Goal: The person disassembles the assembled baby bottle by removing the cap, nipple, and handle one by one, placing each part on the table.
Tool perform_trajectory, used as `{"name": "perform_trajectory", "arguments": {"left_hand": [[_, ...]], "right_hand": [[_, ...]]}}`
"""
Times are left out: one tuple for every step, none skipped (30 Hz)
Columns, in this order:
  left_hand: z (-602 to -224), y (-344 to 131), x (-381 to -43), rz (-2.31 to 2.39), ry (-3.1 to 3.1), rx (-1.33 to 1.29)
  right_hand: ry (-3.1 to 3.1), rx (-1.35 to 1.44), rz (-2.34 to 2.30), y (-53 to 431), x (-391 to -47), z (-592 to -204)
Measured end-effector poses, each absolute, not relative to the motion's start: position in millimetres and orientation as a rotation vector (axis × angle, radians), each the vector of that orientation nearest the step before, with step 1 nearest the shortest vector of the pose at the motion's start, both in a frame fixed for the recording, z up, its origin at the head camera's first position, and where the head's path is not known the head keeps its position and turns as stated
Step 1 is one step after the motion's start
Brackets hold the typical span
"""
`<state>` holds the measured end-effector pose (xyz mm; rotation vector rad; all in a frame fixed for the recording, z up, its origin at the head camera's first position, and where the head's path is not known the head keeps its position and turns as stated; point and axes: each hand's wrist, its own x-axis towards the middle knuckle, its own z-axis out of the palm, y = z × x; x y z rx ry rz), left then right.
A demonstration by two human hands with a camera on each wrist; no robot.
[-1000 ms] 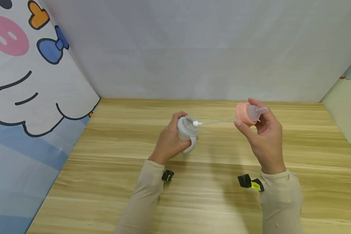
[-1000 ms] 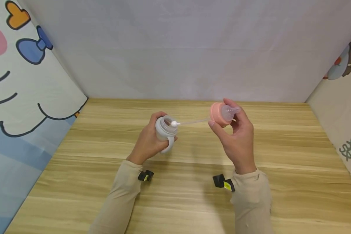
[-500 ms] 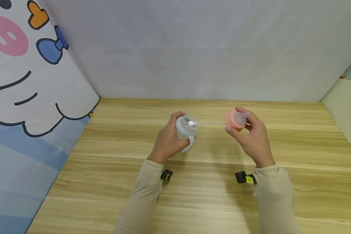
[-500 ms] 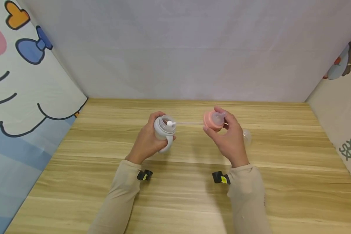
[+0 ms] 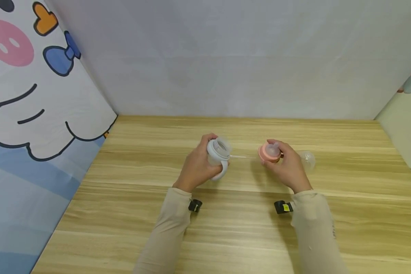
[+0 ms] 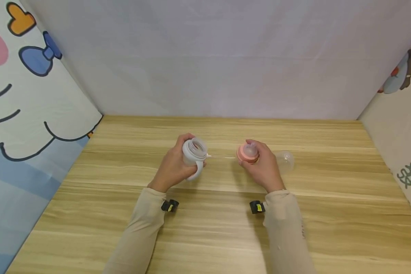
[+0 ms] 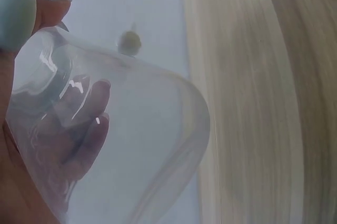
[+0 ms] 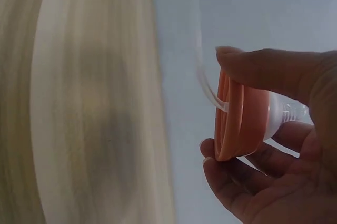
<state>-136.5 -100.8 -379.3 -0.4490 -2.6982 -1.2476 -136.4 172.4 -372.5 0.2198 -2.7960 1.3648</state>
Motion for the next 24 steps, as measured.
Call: {"name": "perform_trajectory", "arguments": {"left_hand": [[-379.8, -100.8, -136.5, -1.243, -2.702, -0.447], [-380.3, -100.9, -136.5, -1.240, -2.704, -0.445], [-380.5, -100.8, -136.6, -1.237, -2.705, -0.443], [-380.6, -100.8, -136.6, -1.237, -2.704, -0.441], [-380.6, -100.8, -136.6, -1.238, -2.702, -0.442], [-380.4, -100.8, -136.6, -1.239, -2.700, -0.442], [-380.2, -100.7, -136.6, -1.235, -2.699, -0.444], [-380.0, -100.7, -136.7, -1.235, -2.697, -0.444], [-379.8, -100.6, -136.8, -1.233, -2.696, -0.444], [-379.5, -100.6, -136.7, -1.234, -2.696, -0.445], [-379.2, -100.4, -136.7, -1.232, -2.696, -0.445], [-379.0, -100.4, -136.7, -1.231, -2.696, -0.445], [-378.9, -100.3, -136.7, -1.230, -2.696, -0.446], [-378.7, -100.3, -136.6, -1.232, -2.696, -0.446], [-378.6, -100.3, -136.6, -1.231, -2.696, -0.445], [-378.4, -100.3, -136.4, -1.231, -2.697, -0.445], [-378.3, -100.3, -136.3, -1.233, -2.697, -0.446], [-378.2, -100.4, -136.1, -1.235, -2.697, -0.447], [-378.0, -100.4, -136.0, -1.237, -2.697, -0.448], [-377.8, -100.4, -135.8, -1.237, -2.698, -0.449], [-377.7, -100.5, -135.7, -1.235, -2.699, -0.451], [-377.6, -100.5, -135.7, -1.235, -2.699, -0.453], [-377.6, -100.5, -135.7, -1.236, -2.698, -0.454], [-377.5, -100.6, -135.7, -1.233, -2.698, -0.455]], "right_hand": [[-2.817, 0.219, 1.351, 173.0, -137.5, -375.0], [-2.835, 0.218, 1.333, 173.2, -138.1, -376.9], [-2.852, 0.215, 1.320, 173.2, -138.6, -378.3], [-2.863, 0.212, 1.312, 173.2, -139.2, -379.3], [-2.873, 0.211, 1.300, 173.3, -139.6, -379.9], [-2.879, 0.206, 1.294, 173.4, -139.9, -380.2], [-2.884, 0.201, 1.291, 173.4, -139.9, -380.3], [-2.886, 0.195, 1.291, 173.5, -139.9, -380.2], [-2.887, 0.191, 1.292, 173.8, -140.3, -380.5], [-2.888, 0.186, 1.292, 174.2, -140.4, -380.7], [-2.889, 0.183, 1.291, 174.4, -140.4, -381.0], [-2.889, 0.179, 1.291, 174.8, -140.7, -381.5], [-2.889, 0.177, 1.288, 175.3, -140.9, -382.2], [-2.889, 0.176, 1.285, 175.8, -141.4, -383.0], [-2.890, 0.176, 1.280, 176.1, -141.7, -383.6], [-2.891, 0.177, 1.275, 176.3, -141.8, -384.2], [-2.892, 0.177, 1.269, 176.7, -142.1, -385.1], [-2.893, 0.181, 1.254, 177.2, -142.7, -386.1], [-2.896, 0.182, 1.242, 177.6, -143.1, -387.0], [-2.898, 0.184, 1.230, 177.9, -143.6, -387.9], [-2.900, 0.185, 1.220, 178.3, -144.1, -388.8], [-2.903, 0.184, 1.211, 178.8, -144.5, -389.8], [-2.903, 0.180, 1.205, 179.3, -144.8, -390.6], [-2.903, 0.177, 1.200, 179.6, -145.2, -391.2]]}}
